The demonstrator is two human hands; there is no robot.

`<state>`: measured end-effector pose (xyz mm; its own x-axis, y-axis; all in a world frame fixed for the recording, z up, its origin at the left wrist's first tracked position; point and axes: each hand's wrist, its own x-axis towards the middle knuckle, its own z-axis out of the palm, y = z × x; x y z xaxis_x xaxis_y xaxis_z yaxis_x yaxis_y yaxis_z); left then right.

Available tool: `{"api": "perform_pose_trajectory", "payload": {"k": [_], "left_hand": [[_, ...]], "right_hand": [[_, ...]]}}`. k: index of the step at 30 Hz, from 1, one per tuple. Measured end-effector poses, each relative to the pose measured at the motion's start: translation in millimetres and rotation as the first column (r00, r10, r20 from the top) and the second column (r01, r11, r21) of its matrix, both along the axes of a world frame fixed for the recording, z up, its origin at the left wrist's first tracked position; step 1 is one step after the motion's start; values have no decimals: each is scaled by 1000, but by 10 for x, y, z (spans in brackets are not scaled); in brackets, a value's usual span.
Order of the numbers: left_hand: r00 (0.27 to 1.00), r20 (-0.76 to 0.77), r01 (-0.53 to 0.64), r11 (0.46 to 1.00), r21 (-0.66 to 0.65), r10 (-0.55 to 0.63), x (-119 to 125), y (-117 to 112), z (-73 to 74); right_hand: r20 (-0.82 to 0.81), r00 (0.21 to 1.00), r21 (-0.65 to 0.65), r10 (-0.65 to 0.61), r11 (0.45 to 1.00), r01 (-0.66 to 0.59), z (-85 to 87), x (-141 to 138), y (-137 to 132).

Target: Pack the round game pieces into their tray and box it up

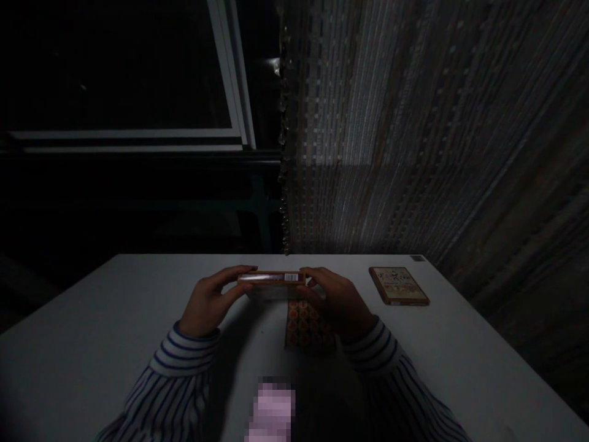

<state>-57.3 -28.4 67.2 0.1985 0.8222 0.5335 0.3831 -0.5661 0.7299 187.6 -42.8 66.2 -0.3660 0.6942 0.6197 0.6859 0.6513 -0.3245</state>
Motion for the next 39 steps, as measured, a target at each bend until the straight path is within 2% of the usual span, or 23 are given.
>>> {"api": "perform_pose_trajectory", "payload": {"k": [4,10,15,24,32,39], "left_hand": [[1000,3,-13,1000,-24,13,-1,15,-26],[999,-42,-34,996,-84,30,7,57,-76],[995,-91,-50,993,-107,40,13,71,-91],[989,-143,-29,999,14,31,25,74,-98],[921,-389,90,988,124,-36,123,39,-125],[901,-431,102,991,87,-54,128,34,-122]], "right_hand": [[-51,998,10,-44,999,44,-33,-25,22],[-57,998,-39,23,999,-25,-74,-6,42],[-54,999,-78,6,997,-10,-92,-11,63],[-4,1000,-74,-16,997,16,-106,-11,69],[90,993,-28,71,997,-68,-160,-49,60],[82,995,-21,58,998,-57,-107,-80,15]]}}
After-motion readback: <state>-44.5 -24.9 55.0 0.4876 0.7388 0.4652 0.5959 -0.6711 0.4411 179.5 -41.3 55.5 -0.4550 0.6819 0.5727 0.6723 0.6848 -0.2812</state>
